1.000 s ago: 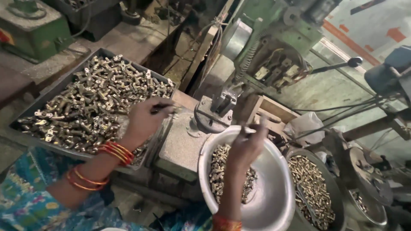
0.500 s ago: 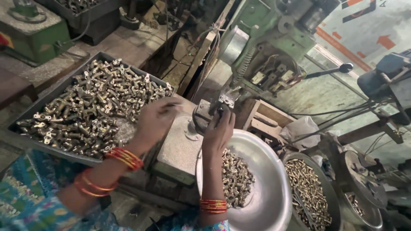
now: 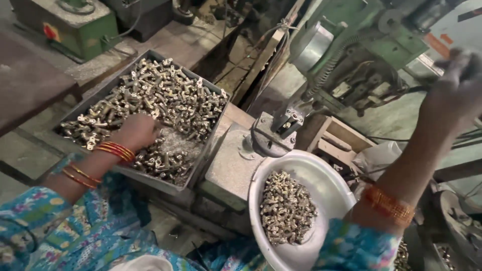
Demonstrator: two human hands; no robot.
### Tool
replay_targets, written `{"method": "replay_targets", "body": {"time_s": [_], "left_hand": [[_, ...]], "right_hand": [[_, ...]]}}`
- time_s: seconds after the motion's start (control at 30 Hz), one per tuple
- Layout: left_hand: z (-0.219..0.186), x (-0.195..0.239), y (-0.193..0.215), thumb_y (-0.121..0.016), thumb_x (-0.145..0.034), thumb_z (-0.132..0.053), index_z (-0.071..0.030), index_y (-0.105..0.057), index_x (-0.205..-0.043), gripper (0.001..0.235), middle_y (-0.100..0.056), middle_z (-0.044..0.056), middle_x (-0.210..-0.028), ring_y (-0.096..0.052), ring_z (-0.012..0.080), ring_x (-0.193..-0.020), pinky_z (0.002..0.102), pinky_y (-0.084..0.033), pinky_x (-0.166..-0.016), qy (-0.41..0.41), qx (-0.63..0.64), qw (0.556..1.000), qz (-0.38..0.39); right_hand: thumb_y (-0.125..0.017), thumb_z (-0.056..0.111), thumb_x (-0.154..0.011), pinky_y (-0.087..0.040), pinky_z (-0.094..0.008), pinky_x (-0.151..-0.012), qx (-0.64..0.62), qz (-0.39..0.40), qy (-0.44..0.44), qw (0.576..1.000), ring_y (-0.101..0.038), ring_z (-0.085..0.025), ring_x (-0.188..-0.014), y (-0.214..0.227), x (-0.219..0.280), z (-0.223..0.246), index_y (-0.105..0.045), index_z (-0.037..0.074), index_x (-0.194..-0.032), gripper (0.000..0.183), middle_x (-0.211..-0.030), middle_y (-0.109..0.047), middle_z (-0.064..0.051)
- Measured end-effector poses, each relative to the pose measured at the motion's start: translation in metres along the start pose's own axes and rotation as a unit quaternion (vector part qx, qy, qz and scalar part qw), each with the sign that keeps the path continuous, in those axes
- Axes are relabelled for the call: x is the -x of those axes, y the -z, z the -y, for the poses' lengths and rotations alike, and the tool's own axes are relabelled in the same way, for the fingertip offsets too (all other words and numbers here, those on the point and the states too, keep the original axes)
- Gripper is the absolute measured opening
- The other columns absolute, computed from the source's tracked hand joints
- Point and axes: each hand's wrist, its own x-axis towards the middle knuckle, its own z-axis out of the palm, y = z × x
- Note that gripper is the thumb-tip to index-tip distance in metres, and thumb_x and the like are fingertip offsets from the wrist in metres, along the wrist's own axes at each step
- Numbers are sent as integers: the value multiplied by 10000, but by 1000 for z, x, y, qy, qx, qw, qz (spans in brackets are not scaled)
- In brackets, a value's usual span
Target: Processing small metal parts using a manual press machine.
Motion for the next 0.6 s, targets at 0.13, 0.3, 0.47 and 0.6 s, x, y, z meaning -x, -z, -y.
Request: {"method": "replay_targets", "body": {"time_s": [0.13, 0.3, 0.47, 0.6], "left_hand": [[-7, 3, -32, -763, -824, -322, -71, -799, -911, 268, -737, 169, -977, -719, 349, -939, 485, -580, -859, 29, -190, 979, 60], [17, 9, -64, -717, -778, -174, -77, -760, -831, 118, -704, 170, -926, -706, 365, -893, 507, -569, -791, -38, -195, 979, -43], [4, 21, -45, -683, -790, -119, -80, -726, -873, 102, -685, 166, -892, -683, 383, -895, 535, -539, -793, -73, -108, 988, -85], [-32, 33, -7, -657, -812, -33, -78, -686, -1091, 284, -677, 161, -975, -674, 360, -925, 499, -545, -815, -49, 8, 990, -130]], "right_hand": [[-585, 157, -1217, -404, -461, -589, 148, 118, -79, 979, -502, -303, -584, 54, 48, 82, -651, -97, -911, 403, -705, -567, -252], [-516, 89, -1093, -459, -448, -650, 58, 104, -113, 986, -580, -306, -722, 0, 178, 62, -664, -14, -1061, 184, -811, -624, -181], [-484, 100, -1055, -497, -505, -674, 43, 46, -184, 981, -643, -412, -767, -75, 200, 39, -604, -18, -1275, 278, -877, -665, -239], [-543, 177, -1101, -481, -542, -681, 65, 69, -211, 973, -651, -481, -825, -92, 204, 26, -522, -51, -1329, 323, -940, -675, -294]]}}
